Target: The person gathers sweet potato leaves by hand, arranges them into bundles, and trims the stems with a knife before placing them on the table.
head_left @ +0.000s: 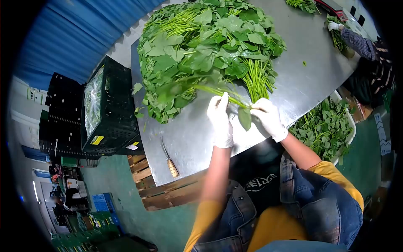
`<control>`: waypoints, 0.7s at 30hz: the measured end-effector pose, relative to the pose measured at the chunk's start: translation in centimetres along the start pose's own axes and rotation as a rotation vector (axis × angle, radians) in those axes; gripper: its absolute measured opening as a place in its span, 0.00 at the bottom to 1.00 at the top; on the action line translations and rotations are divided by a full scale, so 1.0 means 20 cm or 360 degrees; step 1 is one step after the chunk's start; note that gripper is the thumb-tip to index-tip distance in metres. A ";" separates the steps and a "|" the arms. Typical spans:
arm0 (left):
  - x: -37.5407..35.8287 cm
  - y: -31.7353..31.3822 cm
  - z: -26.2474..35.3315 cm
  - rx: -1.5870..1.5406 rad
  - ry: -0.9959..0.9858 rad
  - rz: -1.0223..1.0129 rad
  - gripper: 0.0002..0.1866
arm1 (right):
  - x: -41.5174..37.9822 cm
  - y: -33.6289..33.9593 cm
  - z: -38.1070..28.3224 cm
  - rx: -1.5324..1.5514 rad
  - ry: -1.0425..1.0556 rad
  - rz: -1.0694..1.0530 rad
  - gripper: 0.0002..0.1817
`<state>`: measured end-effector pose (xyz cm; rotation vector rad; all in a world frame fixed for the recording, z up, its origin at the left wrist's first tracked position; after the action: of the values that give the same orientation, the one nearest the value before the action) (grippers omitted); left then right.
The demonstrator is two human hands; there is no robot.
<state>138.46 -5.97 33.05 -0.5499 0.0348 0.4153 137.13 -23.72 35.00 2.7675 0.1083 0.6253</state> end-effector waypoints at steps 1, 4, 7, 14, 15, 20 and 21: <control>0.00 0.00 -0.01 -0.0076 -0.0013 0.0019 0.07 | 0.00 0.04 -0.02 0.0000 -0.0016 -0.0002 0.04; -0.01 0.05 0.00 -0.0225 0.0052 0.0044 0.06 | -0.02 0.19 0.04 -0.0012 -0.0043 0.0403 0.02; -0.01 0.15 0.18 -0.0296 -0.0110 0.0120 0.07 | -0.12 0.50 0.37 0.0412 -0.0627 0.0609 0.09; -0.01 0.32 0.18 0.0166 -0.0239 -0.0165 0.08 | -0.08 0.37 0.33 0.2165 -0.1078 0.0313 0.35; 0.00 0.33 0.09 -0.0321 0.0040 -0.0114 0.08 | -0.04 0.26 0.25 0.1952 -0.1049 0.0116 0.34; -0.07 0.33 0.17 -0.0404 -0.0090 -0.0171 0.08 | 0.17 -0.23 0.16 0.0954 -0.0913 -0.0651 0.24; -0.07 0.36 0.19 -0.0290 -0.0090 -0.0125 0.08 | 0.22 -0.33 0.26 0.0977 -0.1034 -0.0743 0.25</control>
<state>133.98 1.01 32.79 -0.7164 -0.0795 0.3589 143.35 -18.18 30.25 3.1622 0.8871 -0.5142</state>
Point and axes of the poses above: each hand's wrist, its own x-axis towards the middle knuckle, its own y-axis out of the back of the hand, z = x × y, the point moved 6 cm from there along x, towards the middle knuckle, and after that the axes turned 7 degrees about -x, right-handed, at the moved point
